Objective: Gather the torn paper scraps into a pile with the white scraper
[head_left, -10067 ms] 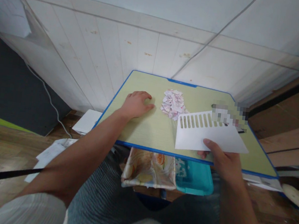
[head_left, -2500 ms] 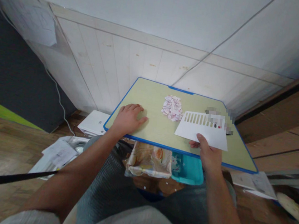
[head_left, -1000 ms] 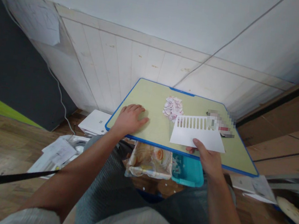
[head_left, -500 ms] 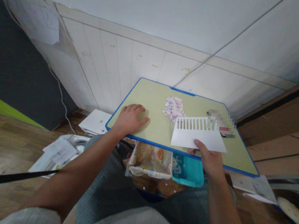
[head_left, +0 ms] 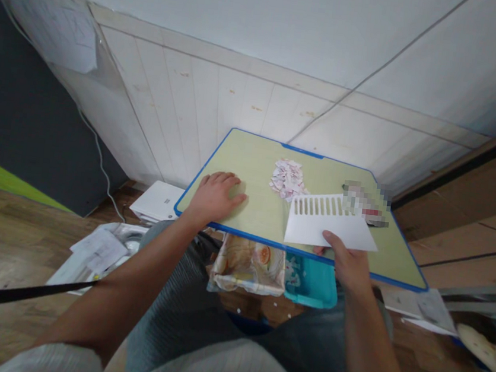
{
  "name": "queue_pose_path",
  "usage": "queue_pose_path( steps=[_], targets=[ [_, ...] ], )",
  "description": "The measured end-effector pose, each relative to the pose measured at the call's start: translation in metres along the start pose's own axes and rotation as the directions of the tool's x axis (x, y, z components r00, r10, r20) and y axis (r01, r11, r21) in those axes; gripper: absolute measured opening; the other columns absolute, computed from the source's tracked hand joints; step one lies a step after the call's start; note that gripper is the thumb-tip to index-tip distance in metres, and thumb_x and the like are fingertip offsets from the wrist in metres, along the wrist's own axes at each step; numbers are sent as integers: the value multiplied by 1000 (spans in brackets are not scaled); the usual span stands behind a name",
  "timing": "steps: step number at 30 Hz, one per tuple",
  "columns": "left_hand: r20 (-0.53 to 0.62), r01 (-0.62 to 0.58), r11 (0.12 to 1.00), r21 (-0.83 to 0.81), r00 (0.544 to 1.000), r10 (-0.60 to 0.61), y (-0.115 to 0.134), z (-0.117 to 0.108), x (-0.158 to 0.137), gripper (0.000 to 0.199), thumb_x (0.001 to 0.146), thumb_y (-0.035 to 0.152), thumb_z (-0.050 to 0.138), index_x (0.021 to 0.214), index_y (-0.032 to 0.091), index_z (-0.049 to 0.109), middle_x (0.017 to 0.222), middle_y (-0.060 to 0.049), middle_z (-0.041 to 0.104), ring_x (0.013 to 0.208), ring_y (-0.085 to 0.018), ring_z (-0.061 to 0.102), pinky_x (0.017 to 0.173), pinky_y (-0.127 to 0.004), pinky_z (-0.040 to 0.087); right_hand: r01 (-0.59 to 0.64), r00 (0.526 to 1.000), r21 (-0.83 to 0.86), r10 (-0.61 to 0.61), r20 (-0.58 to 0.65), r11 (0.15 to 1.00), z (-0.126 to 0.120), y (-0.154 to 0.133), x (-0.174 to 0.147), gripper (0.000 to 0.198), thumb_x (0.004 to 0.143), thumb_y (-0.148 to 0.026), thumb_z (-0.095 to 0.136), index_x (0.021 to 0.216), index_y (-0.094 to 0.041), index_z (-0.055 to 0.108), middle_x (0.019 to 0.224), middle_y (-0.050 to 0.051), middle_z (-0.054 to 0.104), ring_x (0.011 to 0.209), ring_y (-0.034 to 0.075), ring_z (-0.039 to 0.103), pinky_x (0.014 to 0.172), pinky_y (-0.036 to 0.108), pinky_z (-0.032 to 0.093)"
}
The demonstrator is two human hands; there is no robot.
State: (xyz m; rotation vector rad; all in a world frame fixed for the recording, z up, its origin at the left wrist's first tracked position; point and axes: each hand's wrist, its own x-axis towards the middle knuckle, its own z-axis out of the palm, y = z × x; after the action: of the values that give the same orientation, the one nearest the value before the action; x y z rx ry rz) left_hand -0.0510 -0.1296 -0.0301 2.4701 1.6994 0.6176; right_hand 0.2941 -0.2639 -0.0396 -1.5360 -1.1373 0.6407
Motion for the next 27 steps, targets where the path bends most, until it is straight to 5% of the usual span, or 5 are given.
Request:
queue_pose_path(
  steps=[11,19,24,27],
  targets=[
    [-13,-4,1000,-30,1000,4,-6,3,-4,45,111,48,70,149,27,79,170,-13,74,164,-37,62,141,-59,46,34,998,-17,-33,46,999,-5,-2,-4,42,97,-54,86,65,-30,72,63,4,76,70,31,75,95,54,70],
    [5,-3,999,-54,1000,3,-10,2,-6,51,112,55,70,151,24,79,171,-14,73,165,-39,62,143,-59,44,-24,1000,93,26,-14,995,-7,2,-8,33,96,-49,90,79,-28,72,62,0,71,60,25,69,70,44,67],
    [4,-1,998,-69,1000,1,-13,2,-7,50,111,53,72,151,25,78,171,-13,74,164,-39,63,143,-60,45,5,981,227,40,-191,974,8,1,3,39,92,-54,95,111,-24,79,98,4,87,64,23,75,57,38,63],
    [8,-1,998,-70,1000,2,-14,2,-8,48,111,54,72,151,27,78,171,-12,74,164,-38,63,143,-59,45,-10,977,194,51,-209,981,17,-1,13,46,91,-59,96,113,-21,80,96,7,88,67,25,80,59,38,66]
  ],
)
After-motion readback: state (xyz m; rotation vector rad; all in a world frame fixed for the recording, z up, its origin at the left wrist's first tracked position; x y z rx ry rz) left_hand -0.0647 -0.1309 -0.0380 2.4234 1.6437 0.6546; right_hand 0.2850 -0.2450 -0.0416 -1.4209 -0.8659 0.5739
